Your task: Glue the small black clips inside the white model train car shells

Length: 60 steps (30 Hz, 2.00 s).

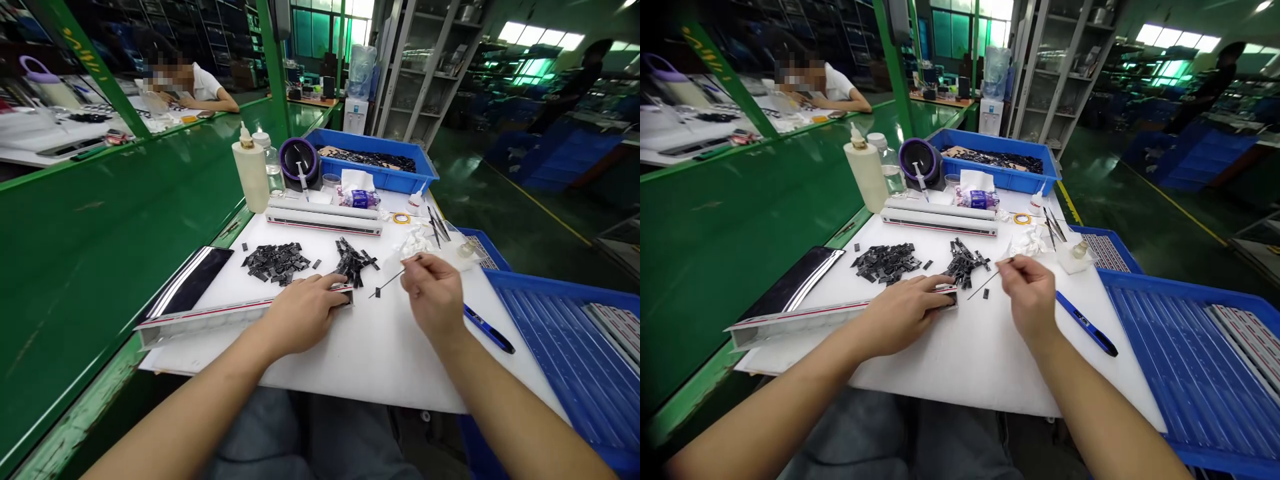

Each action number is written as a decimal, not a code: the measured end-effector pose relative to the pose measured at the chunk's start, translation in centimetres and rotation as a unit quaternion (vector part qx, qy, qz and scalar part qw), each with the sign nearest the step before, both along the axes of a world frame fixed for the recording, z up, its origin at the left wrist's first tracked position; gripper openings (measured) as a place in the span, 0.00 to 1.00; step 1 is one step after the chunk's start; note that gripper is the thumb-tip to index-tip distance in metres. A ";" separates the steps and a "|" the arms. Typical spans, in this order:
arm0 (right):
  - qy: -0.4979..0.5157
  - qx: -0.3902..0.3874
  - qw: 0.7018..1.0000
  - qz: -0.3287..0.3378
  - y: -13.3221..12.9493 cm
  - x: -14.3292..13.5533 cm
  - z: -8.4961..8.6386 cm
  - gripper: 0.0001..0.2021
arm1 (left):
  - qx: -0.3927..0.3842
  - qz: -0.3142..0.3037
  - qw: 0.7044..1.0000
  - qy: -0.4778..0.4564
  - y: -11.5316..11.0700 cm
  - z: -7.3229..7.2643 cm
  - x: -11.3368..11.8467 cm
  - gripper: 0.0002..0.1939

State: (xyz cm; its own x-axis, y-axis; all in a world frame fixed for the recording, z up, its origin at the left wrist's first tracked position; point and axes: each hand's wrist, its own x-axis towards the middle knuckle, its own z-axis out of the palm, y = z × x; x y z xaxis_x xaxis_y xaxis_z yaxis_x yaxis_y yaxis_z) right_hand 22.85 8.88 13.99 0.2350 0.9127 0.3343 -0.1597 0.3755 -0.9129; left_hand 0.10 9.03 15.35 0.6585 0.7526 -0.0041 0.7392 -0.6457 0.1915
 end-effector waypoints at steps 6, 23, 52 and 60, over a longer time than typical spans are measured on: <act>-0.149 0.019 0.988 0.018 -0.9 -1.8 -0.9 0.06 | 0.012 -0.005 1.000 -0.009 0.0 -0.3 0.0 0.18; -0.144 -0.008 0.989 0.039 -1.0 -1.8 -0.9 0.04 | 0.014 -0.005 1.000 -0.001 0.0 -0.2 0.1 0.18; -0.348 -0.004 0.774 -0.528 4.6 13.8 0.8 0.15 | -0.011 -0.001 0.999 0.033 0.5 0.1 0.3 0.21; -0.432 -0.169 0.772 -0.435 5.1 14.4 0.2 0.16 | 0.003 -0.004 0.999 0.034 0.3 -0.1 0.3 0.20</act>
State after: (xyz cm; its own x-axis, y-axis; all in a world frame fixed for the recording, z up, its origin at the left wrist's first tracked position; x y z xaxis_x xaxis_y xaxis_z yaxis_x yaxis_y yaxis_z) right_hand 37.20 14.01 14.17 0.6302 0.6045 0.4873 0.7423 -0.2848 -0.6066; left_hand 0.40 9.36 15.24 0.6625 0.7477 -0.0448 0.7454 -0.6522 0.1379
